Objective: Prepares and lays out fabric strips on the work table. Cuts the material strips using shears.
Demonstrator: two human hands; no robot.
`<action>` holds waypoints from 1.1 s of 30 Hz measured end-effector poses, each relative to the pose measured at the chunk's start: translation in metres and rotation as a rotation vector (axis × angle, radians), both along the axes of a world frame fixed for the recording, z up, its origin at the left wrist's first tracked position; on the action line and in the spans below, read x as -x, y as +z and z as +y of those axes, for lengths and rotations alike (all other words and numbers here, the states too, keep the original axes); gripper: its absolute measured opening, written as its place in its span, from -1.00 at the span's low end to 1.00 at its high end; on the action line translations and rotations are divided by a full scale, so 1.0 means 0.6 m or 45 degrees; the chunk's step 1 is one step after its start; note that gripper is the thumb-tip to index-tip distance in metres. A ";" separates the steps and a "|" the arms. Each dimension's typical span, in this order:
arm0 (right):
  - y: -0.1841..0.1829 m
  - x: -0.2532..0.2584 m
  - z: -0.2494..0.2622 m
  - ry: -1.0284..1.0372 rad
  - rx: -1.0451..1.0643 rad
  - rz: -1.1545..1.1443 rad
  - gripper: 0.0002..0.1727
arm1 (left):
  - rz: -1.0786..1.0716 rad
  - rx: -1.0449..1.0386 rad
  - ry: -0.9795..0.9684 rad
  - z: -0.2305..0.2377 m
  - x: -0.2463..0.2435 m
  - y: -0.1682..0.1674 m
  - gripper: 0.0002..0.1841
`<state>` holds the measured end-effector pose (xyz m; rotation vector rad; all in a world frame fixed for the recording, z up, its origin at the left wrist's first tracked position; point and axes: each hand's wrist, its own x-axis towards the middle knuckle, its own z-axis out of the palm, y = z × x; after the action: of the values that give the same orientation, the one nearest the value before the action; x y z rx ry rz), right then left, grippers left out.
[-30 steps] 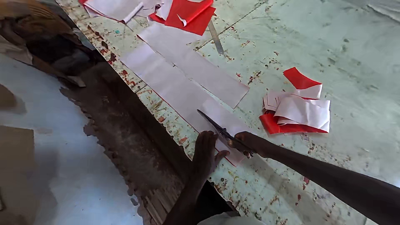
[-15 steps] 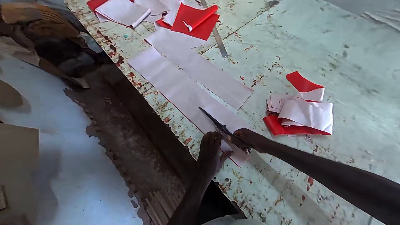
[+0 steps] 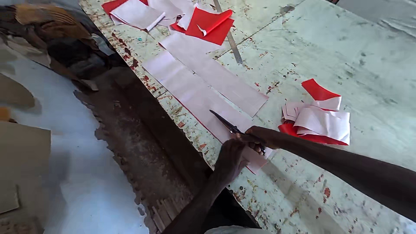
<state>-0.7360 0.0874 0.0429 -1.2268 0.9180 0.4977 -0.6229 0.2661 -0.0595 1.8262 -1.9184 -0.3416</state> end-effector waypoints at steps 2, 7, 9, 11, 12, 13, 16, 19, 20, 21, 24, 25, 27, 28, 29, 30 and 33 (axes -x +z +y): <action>0.023 -0.010 -0.006 0.023 0.034 0.048 -0.42 | -0.033 -0.020 -0.190 -0.016 -0.011 0.009 -0.36; 0.014 -0.007 -0.017 0.052 0.000 0.049 -0.46 | -0.073 -0.084 -0.306 -0.046 -0.030 -0.003 -0.09; 0.003 -0.004 -0.005 0.002 0.033 0.051 -0.53 | -0.071 -0.109 -0.270 -0.043 -0.019 -0.015 -0.06; -0.007 -0.005 0.009 -0.070 0.077 0.032 -0.56 | -0.083 -0.054 -0.235 -0.038 -0.013 -0.023 -0.09; -0.011 -0.010 0.012 -0.100 0.092 0.021 -0.57 | -0.097 -0.023 -0.228 -0.038 -0.012 -0.025 -0.12; -0.015 -0.017 0.013 -0.132 0.096 0.012 -0.57 | -0.106 -0.016 -0.227 -0.038 -0.010 -0.026 -0.16; -0.020 -0.053 0.006 -0.176 0.093 0.010 -0.53 | -0.090 -0.078 -0.261 -0.038 -0.009 -0.018 -0.25; -0.025 -0.084 0.000 -0.180 0.098 0.027 -0.48 | -0.088 -0.052 -0.235 -0.038 -0.009 -0.015 -0.25; -0.027 -0.089 -0.002 -0.181 0.095 0.031 -0.49 | -0.093 -0.043 -0.220 -0.038 -0.008 -0.016 -0.25; -0.028 -0.092 -0.003 -0.186 0.088 0.035 -0.50 | -0.098 -0.053 -0.215 -0.038 -0.007 -0.014 -0.25; -0.025 -0.098 -0.009 -0.177 0.073 0.047 -0.54 | -0.063 -0.097 -0.218 -0.040 -0.007 -0.014 -0.23; -0.023 -0.097 -0.011 -0.178 0.057 0.049 -0.55 | -0.041 -0.109 -0.227 -0.041 -0.007 -0.015 -0.22; -0.023 -0.093 -0.016 -0.200 -0.018 0.037 -0.55 | 0.068 -0.132 -0.295 -0.043 -0.017 -0.005 -0.28; -0.022 -0.093 -0.020 -0.208 -0.066 0.021 -0.54 | 0.178 -0.133 -0.325 -0.041 -0.030 0.003 -0.36; -0.019 -0.094 -0.023 -0.205 -0.111 0.005 -0.55 | 0.344 -0.073 -0.284 -0.034 -0.045 0.007 -0.51; -0.017 -0.095 -0.026 -0.200 -0.134 0.001 -0.56 | 0.516 0.035 -0.146 -0.021 -0.060 0.009 -0.66; -0.023 -0.094 -0.030 -0.180 -0.142 0.013 -0.54 | 1.014 0.180 0.536 -0.007 -0.133 0.032 -0.73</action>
<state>-0.6794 0.0693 0.0292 -1.0516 0.9654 0.4368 -0.5434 0.2617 -0.0404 1.5993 -0.9724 -0.6450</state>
